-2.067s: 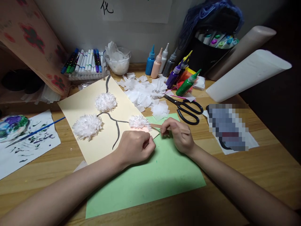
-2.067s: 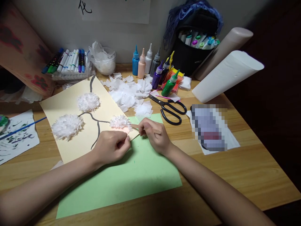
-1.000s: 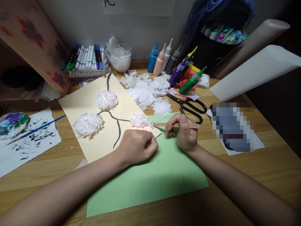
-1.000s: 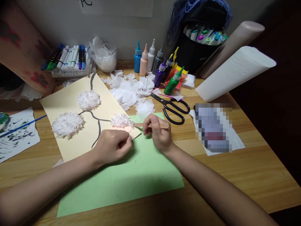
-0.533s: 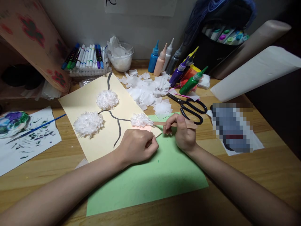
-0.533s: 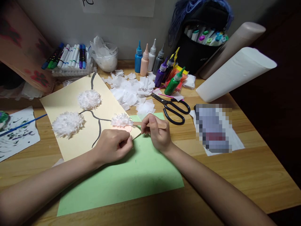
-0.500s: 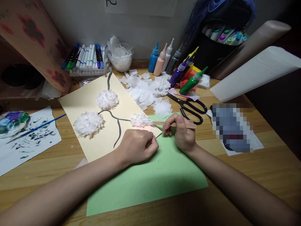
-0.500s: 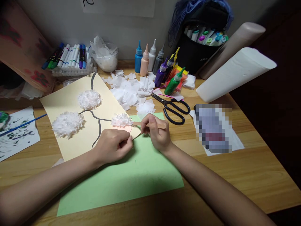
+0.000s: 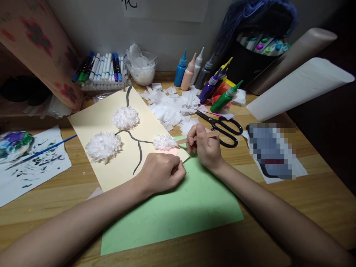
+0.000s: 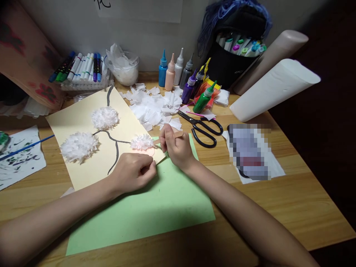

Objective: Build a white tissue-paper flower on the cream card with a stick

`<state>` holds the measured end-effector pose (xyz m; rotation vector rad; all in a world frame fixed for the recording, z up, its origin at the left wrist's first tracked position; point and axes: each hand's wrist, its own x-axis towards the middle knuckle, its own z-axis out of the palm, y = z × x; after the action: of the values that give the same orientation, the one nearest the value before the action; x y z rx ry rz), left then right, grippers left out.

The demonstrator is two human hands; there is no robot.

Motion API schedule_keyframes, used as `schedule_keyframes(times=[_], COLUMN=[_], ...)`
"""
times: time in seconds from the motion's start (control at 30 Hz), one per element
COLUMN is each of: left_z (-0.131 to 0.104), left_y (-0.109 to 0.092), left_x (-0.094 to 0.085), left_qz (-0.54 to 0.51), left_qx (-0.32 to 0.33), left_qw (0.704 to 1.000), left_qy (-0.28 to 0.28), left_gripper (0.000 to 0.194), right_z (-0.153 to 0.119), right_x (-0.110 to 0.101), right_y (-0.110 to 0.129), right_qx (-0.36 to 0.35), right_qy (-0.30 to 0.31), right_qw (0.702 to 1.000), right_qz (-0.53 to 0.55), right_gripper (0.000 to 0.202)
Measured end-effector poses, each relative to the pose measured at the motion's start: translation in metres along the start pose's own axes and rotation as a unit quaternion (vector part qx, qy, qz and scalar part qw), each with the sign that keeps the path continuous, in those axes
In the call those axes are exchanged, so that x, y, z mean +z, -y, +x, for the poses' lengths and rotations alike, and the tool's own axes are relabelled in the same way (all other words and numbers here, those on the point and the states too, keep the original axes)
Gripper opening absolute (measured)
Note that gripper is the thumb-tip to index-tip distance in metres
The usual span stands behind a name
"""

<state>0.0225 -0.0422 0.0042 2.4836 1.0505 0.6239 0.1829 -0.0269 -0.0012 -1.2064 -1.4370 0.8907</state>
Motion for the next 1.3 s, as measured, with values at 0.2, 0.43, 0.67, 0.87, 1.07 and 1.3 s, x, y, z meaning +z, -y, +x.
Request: schedule_keyframes(times=[0.2, 0.43, 0.67, 0.87, 1.07, 1.3], left_z=[0.0, 0.0, 0.0, 0.0, 0.0, 0.0], left_y=[0.0, 0.0, 0.0, 0.001, 0.0, 0.0], left_x=[0.0, 0.0, 0.0, 0.001, 0.0, 0.0], left_qz=[0.001, 0.0, -0.001, -0.004, -0.007, -0.002], left_qx=[-0.001, 0.0, 0.002, -0.001, -0.001, -0.004], left_qw=[1.0, 1.0, 1.0, 1.0, 1.0, 1.0], left_qy=[-0.002, -0.002, -0.004, 0.001, -0.001, 0.002], left_gripper=[0.027, 0.027, 0.028, 0.027, 0.027, 0.027], right_z=[-0.009, -0.013, -0.011, -0.011, -0.008, -0.015], right_x=[-0.003, -0.01, -0.009, -0.007, -0.007, -0.011], right_y=[-0.005, -0.003, -0.005, -0.008, -0.007, -0.004], right_qx=[-0.028, -0.039, 0.007, 0.005, -0.064, -0.14], right_qy=[-0.067, -0.12, -0.077, -0.024, 0.041, -0.002], right_qw=[0.997, 0.99, 0.995, 0.999, 0.996, 0.989], right_qz=[0.037, 0.06, 0.066, 0.044, -0.038, -0.045], right_gripper=[0.056, 0.057, 0.057, 0.053, 0.048, 0.051])
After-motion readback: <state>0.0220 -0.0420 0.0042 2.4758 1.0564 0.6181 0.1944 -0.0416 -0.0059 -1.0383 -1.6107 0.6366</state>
